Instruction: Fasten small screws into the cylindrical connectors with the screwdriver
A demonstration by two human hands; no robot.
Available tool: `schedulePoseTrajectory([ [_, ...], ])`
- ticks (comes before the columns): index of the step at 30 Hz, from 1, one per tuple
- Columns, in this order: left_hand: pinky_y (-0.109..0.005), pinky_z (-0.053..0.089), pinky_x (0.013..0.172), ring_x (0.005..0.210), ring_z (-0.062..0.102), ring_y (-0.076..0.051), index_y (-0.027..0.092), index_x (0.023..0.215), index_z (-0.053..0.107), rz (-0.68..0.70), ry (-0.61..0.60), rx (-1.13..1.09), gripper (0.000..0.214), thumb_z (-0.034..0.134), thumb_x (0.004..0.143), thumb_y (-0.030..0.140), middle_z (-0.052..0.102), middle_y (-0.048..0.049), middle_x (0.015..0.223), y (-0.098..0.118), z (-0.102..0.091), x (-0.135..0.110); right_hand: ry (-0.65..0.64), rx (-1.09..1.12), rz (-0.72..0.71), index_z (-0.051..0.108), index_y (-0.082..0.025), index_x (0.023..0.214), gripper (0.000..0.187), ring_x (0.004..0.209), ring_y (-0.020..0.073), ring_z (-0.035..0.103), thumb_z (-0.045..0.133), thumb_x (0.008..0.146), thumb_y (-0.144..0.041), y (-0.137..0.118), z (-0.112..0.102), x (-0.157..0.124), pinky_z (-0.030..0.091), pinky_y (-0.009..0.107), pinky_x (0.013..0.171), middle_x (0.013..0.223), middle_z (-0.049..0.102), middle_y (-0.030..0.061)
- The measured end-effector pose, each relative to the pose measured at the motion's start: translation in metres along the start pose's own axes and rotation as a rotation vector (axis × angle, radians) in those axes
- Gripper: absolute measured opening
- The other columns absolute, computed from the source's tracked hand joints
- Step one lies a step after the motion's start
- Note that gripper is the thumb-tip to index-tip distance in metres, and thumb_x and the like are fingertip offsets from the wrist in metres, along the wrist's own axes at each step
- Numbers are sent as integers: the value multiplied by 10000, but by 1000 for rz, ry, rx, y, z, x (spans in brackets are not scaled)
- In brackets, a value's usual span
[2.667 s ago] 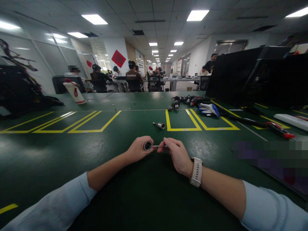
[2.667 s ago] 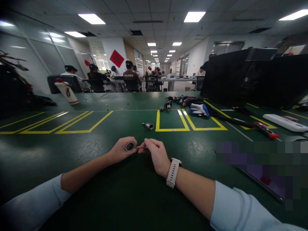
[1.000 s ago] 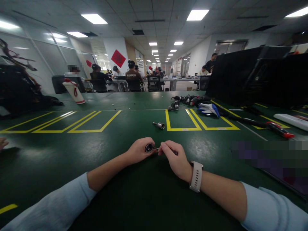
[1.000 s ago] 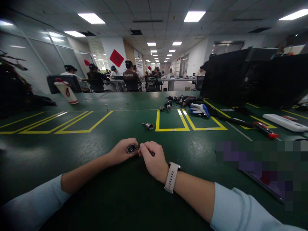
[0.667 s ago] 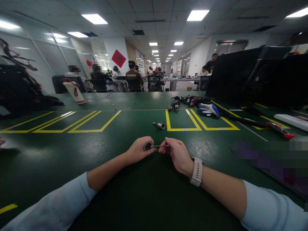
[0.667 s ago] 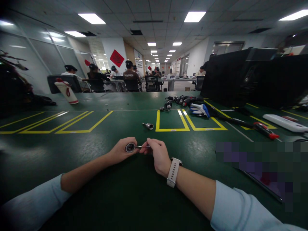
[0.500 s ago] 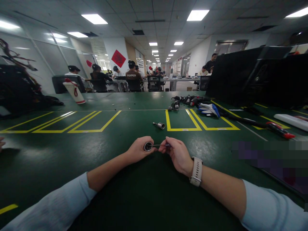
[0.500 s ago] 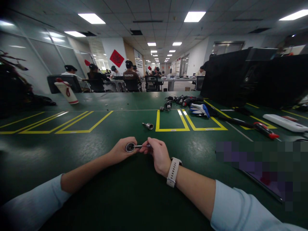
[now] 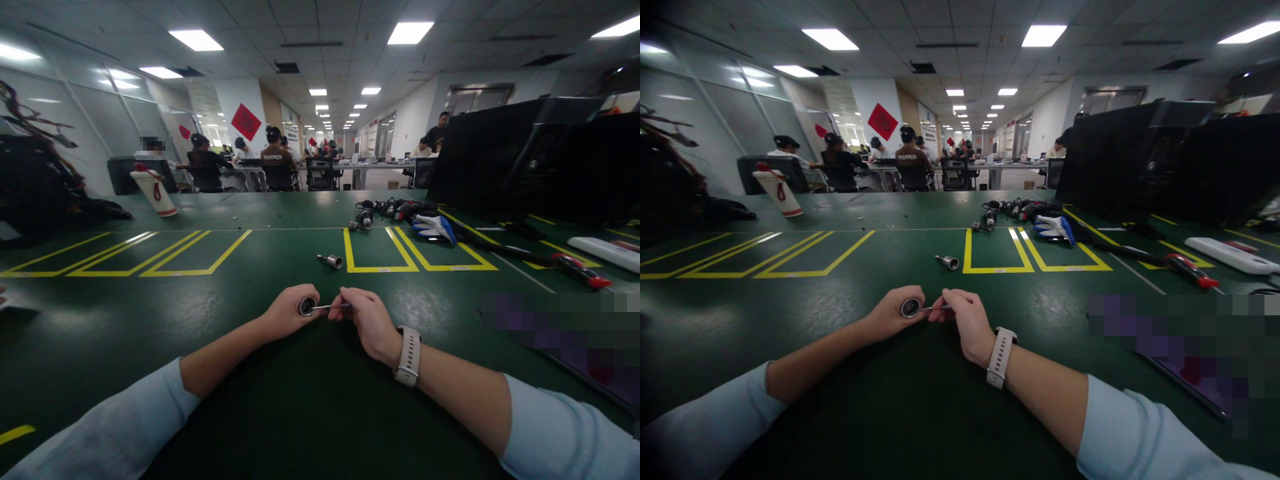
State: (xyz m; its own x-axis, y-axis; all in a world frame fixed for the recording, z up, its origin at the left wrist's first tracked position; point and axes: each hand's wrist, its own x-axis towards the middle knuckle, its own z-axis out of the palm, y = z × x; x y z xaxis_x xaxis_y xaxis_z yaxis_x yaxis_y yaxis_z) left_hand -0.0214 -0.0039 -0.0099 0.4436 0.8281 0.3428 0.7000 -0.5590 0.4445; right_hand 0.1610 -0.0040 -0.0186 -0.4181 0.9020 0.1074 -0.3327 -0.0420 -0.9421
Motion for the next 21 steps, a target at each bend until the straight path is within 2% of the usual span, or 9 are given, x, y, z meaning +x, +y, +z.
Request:
schedulePoseTrajectory([
  [5,-217,376,547,591,454,-101,160,650,474,-25,69,-69,170,584,726,263,481,27,641,-2,1,0,-19,130,55,634,-144,673,295,639,144,526,510,802,-378,0,0,0,389,303,662,660,630,46],
  [10,-213,370,522,564,441,-94,155,645,473,-64,134,-99,208,597,721,304,474,31,618,-1,1,0,-20,161,12,636,-157,679,288,663,150,537,498,814,-371,0,0,-1,397,304,679,669,627,41],
  [15,-215,380,529,575,461,-97,157,657,486,-57,111,-78,194,590,724,306,493,29,625,1,0,0,18,91,-64,637,-166,687,287,678,163,548,494,816,-379,-1,2,-1,405,316,691,671,623,41],
  [21,-216,383,545,582,469,-98,156,655,487,-20,95,-79,144,564,732,250,499,25,635,-2,0,-1,-41,31,-53,643,-161,718,293,705,158,552,486,825,-384,-2,3,-3,399,317,718,716,633,42],
])
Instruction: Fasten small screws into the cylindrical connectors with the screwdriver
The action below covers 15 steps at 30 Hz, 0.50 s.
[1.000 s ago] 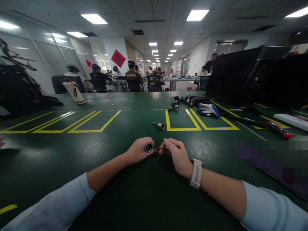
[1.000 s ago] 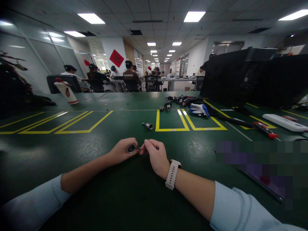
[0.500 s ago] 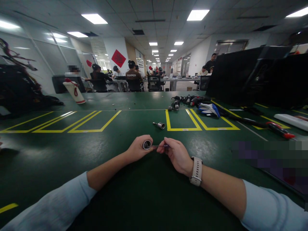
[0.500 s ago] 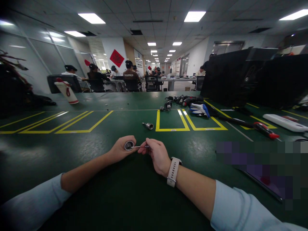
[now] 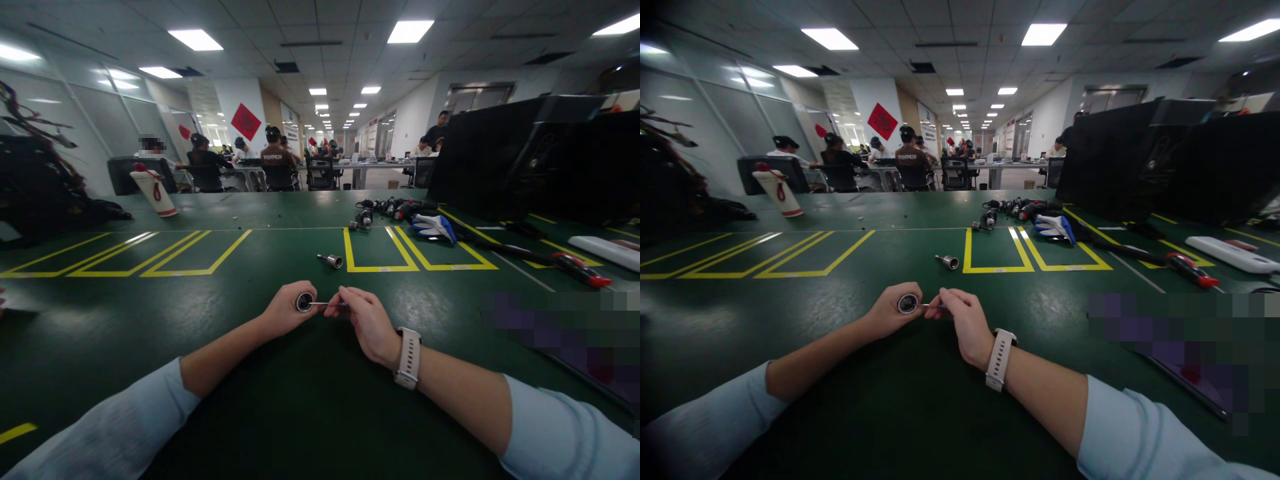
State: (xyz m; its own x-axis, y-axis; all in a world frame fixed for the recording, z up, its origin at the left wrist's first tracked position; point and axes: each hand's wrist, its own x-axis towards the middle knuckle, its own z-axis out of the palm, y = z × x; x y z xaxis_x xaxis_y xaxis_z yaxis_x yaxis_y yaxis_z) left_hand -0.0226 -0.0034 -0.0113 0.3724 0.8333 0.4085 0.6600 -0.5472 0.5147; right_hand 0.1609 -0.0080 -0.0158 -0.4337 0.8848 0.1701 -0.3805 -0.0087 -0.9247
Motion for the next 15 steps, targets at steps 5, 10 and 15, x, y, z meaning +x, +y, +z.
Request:
schedulePoseTrajectory([
  [5,-215,376,532,566,459,-99,158,634,483,-12,28,-28,181,564,733,285,486,28,605,0,1,1,7,132,71,639,-150,702,288,688,152,555,513,807,-387,3,-1,3,400,313,704,702,638,46],
  [10,-210,380,528,563,461,-97,152,646,492,-47,53,-68,167,575,719,277,497,27,597,0,1,0,-21,180,87,641,-149,744,277,743,162,571,506,812,-382,3,-1,4,405,322,729,754,658,57],
  [15,-210,381,528,571,470,-99,152,658,501,-31,32,-36,146,575,719,261,511,21,614,0,1,0,-7,87,18,652,-164,744,283,746,163,560,485,832,-375,1,1,1,403,326,736,757,655,49],
])
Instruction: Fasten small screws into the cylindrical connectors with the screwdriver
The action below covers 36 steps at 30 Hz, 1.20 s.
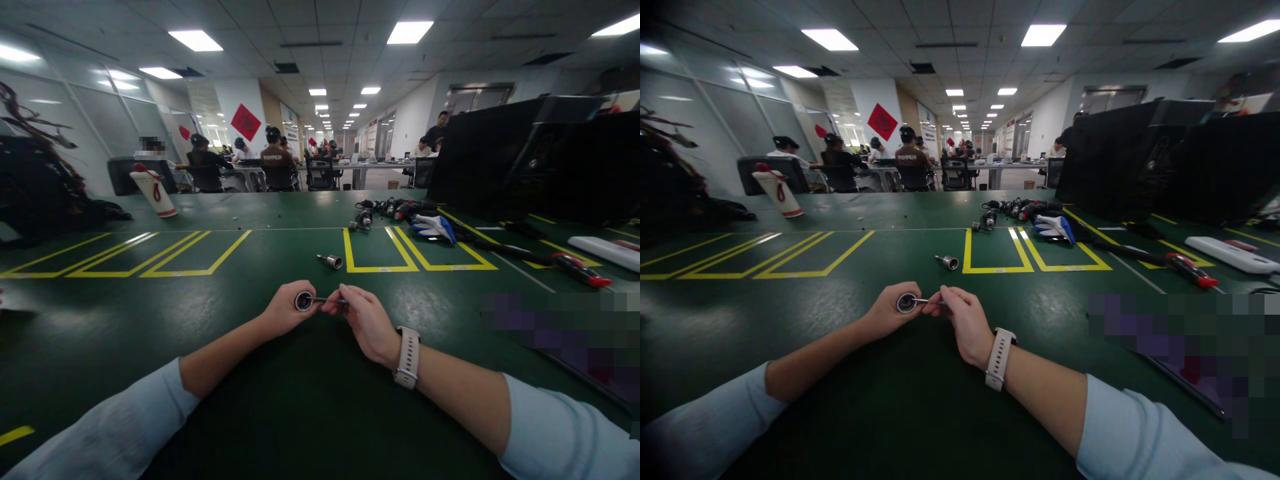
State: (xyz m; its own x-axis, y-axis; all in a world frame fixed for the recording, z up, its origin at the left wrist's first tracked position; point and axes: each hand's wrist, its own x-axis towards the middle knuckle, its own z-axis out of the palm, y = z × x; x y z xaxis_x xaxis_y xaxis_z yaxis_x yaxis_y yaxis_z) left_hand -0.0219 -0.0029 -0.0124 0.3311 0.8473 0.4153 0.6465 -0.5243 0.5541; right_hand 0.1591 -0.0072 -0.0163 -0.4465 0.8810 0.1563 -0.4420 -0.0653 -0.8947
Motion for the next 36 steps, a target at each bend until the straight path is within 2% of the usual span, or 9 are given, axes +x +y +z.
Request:
schedulePoseTrajectory([
  [5,-213,384,536,586,480,-101,155,675,497,25,-19,39,126,565,727,248,515,19,648,-1,0,0,-17,-66,-33,653,-167,751,286,721,163,555,488,830,-387,1,1,-1,403,330,727,736,641,42],
  [8,-218,390,546,605,491,-105,158,725,498,12,-34,60,127,570,735,262,527,14,691,-1,0,0,26,-126,-80,646,-175,729,298,704,162,552,477,834,-397,-1,1,-2,405,327,719,706,627,30],
  [12,-230,395,564,634,501,-117,163,731,499,20,-98,103,151,583,737,289,530,10,710,-1,0,0,63,-367,-179,631,-186,673,309,675,156,546,451,854,-361,-8,1,-5,396,316,710,646,589,4],
  [16,-237,394,578,652,507,-124,164,740,508,36,-143,142,139,567,750,290,536,5,721,1,-1,-1,38,-512,-188,613,-183,639,308,666,153,543,444,857,-321,-12,4,-8,390,302,674,639,576,2],
  [19,-232,384,564,633,497,-119,165,720,497,38,-160,160,146,561,753,292,523,11,703,4,-1,0,58,-430,-136,606,-174,604,316,634,154,539,456,841,-318,-9,4,-7,389,306,666,585,565,3],
  [22,-228,381,566,626,486,-114,167,698,482,36,-156,149,144,558,754,275,510,16,695,4,-1,0,99,-225,-50,609,-168,596,299,613,156,531,487,812,-336,-4,3,-4,390,312,655,557,566,5],
  [30,-221,378,556,602,459,-102,161,670,468,22,-9,42,174,580,742,273,477,25,663,-2,0,0,65,125,134,639,-146,680,257,664,147,545,513,799,-336,3,-3,1,389,309,678,680,641,45],
  [33,-220,378,549,597,459,-101,159,677,475,16,6,29,182,587,739,288,479,26,660,-2,0,0,67,141,133,638,-150,697,262,670,147,549,505,807,-347,3,-4,1,393,309,681,688,641,43],
  [36,-220,376,543,589,456,-101,160,674,475,10,3,50,190,593,732,296,478,28,656,-1,0,0,96,28,49,630,-158,675,284,659,146,537,485,823,-352,2,-3,-1,386,307,667,672,624,33],
])
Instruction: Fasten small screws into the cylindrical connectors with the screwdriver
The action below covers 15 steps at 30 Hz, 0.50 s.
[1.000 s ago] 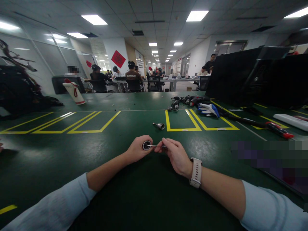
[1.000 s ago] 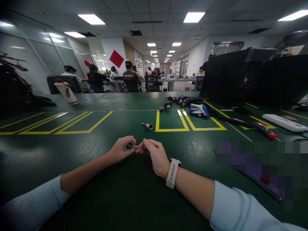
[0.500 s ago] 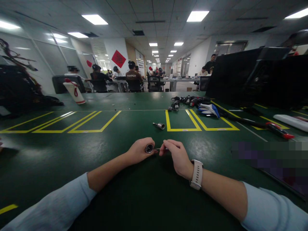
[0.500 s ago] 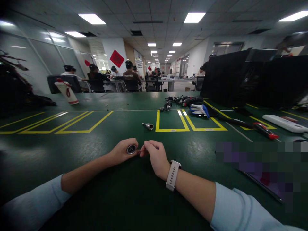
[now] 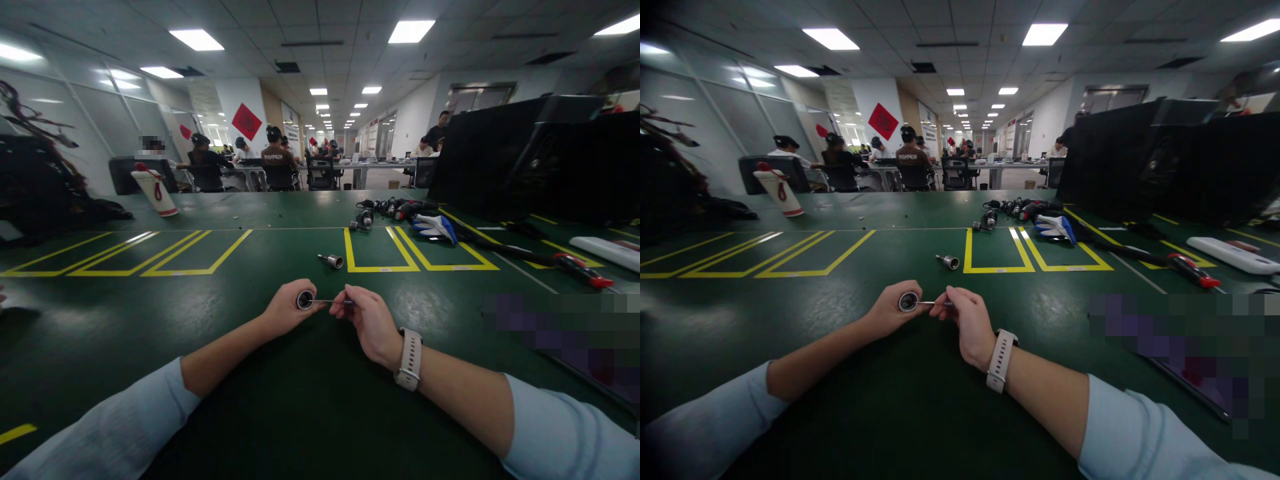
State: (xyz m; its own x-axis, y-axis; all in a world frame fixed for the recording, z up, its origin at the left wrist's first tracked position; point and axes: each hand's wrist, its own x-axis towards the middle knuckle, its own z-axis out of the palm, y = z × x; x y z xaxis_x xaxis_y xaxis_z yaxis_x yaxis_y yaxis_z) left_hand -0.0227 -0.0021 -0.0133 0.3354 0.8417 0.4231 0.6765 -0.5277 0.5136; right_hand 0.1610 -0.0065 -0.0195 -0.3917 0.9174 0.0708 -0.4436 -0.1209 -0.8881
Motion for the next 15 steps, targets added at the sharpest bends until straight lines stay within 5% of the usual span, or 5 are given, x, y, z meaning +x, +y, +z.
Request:
schedulePoseTrajectory([
  [6,-223,369,553,598,453,-102,163,674,478,41,-43,67,128,570,732,231,482,25,668,1,-1,-1,-33,-186,-71,634,-166,677,287,675,156,535,485,829,-358,-3,4,-5,384,316,678,636,591,17],
  [15,-219,366,533,567,441,-99,161,651,466,-11,39,-73,203,596,724,299,461,35,621,0,0,1,-83,90,52,643,-143,706,262,678,147,548,521,805,-352,-1,3,0,387,303,681,689,640,47],
])
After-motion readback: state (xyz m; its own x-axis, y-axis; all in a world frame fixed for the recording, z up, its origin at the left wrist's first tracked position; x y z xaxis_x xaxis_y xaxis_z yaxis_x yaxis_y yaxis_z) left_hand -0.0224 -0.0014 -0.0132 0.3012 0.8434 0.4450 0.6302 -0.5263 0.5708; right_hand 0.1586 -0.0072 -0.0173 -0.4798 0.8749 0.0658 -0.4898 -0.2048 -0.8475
